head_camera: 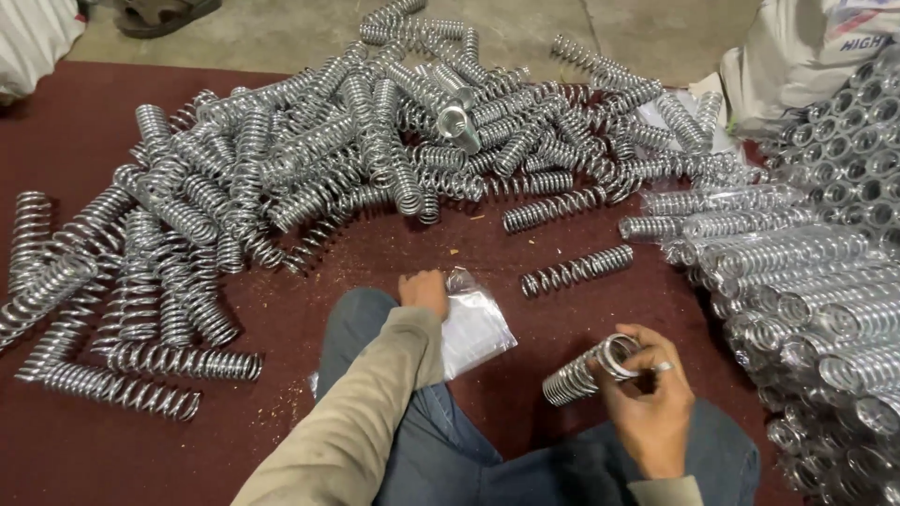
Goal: The person sits on the floor and repeatedly picks up metal coil springs, places them into clear plastic bags, and sets the filled bags aside. The task involves handling loose springs from a large pile and organizing them into individual packages.
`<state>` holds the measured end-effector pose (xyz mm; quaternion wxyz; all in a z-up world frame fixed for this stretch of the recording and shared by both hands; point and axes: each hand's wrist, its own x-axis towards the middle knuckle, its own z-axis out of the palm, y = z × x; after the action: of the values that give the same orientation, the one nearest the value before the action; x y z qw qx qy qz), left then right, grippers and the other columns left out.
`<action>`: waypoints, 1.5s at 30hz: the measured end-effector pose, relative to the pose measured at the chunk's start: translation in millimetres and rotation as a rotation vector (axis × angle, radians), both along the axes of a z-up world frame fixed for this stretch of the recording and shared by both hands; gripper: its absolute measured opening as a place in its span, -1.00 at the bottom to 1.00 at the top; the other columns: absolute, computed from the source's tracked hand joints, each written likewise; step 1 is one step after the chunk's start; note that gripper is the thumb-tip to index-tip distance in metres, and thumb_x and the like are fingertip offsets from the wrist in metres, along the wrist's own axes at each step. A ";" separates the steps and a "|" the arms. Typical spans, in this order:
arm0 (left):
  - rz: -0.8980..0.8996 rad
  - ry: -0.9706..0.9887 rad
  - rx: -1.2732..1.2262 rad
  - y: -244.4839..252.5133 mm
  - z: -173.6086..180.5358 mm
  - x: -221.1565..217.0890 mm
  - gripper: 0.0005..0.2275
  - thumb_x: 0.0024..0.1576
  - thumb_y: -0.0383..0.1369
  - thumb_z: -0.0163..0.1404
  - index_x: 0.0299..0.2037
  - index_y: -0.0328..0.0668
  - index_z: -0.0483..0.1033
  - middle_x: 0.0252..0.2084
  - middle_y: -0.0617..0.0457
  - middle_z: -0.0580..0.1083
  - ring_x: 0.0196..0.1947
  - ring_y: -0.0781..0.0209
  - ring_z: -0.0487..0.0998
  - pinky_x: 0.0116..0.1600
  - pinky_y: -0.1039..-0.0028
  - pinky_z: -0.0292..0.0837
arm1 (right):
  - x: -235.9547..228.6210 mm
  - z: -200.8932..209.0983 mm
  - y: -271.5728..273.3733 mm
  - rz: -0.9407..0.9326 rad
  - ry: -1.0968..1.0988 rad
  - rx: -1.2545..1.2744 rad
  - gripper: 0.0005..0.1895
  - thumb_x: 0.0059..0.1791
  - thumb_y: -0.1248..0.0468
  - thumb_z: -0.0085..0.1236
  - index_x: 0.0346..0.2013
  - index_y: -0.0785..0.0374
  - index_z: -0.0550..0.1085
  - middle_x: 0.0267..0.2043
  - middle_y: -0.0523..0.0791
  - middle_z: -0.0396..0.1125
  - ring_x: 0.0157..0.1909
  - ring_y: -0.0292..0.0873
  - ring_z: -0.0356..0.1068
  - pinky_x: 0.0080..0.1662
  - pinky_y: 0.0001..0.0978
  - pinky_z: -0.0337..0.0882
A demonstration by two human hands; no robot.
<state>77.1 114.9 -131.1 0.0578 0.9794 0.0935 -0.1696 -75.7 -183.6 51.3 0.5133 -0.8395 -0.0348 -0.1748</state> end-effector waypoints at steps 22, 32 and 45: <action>-0.520 -1.392 -0.558 -22.9 248.1 -135.9 -0.88 0.21 -0.34 0.17 -0.20 -0.21 0.68 -0.35 0.09 0.67 -0.52 0.31 0.65 -0.46 0.51 0.45 | 31.3 77.5 79.9 0.189 -0.113 -0.055 -0.88 0.07 0.27 0.10 -0.30 0.20 0.54 -0.38 -0.18 0.45 -0.32 -0.24 0.41 -0.23 -0.39 0.40; -0.272 0.264 -2.240 -9.5 243.7 -195.9 -0.49 0.41 -0.17 -0.29 0.19 -0.71 0.36 -0.59 -0.23 0.43 -0.65 0.03 0.52 -0.61 0.42 0.39 | -11.1 53.2 75.6 0.150 -0.094 0.118 -0.71 0.16 0.17 -0.07 -0.42 0.19 0.41 -0.48 -0.23 0.20 -0.43 -0.33 0.15 -0.35 -0.46 0.18; 0.102 0.380 -1.786 -96.7 101.5 -211.4 -0.82 0.39 -0.26 -0.06 -0.19 -0.11 0.54 -0.25 0.20 0.53 -0.24 0.47 0.51 -0.09 0.61 0.43 | -52.7 -39.5 17.1 0.077 0.576 0.371 -0.77 0.11 0.15 0.10 -0.35 0.21 0.47 -0.52 -0.22 0.09 -0.47 -0.31 0.07 -0.38 -0.43 0.10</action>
<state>-134.3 18.2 -29.6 0.7850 0.5210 -0.0211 -0.3344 -128.3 -166.5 11.9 0.6522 -0.7448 0.1125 0.0856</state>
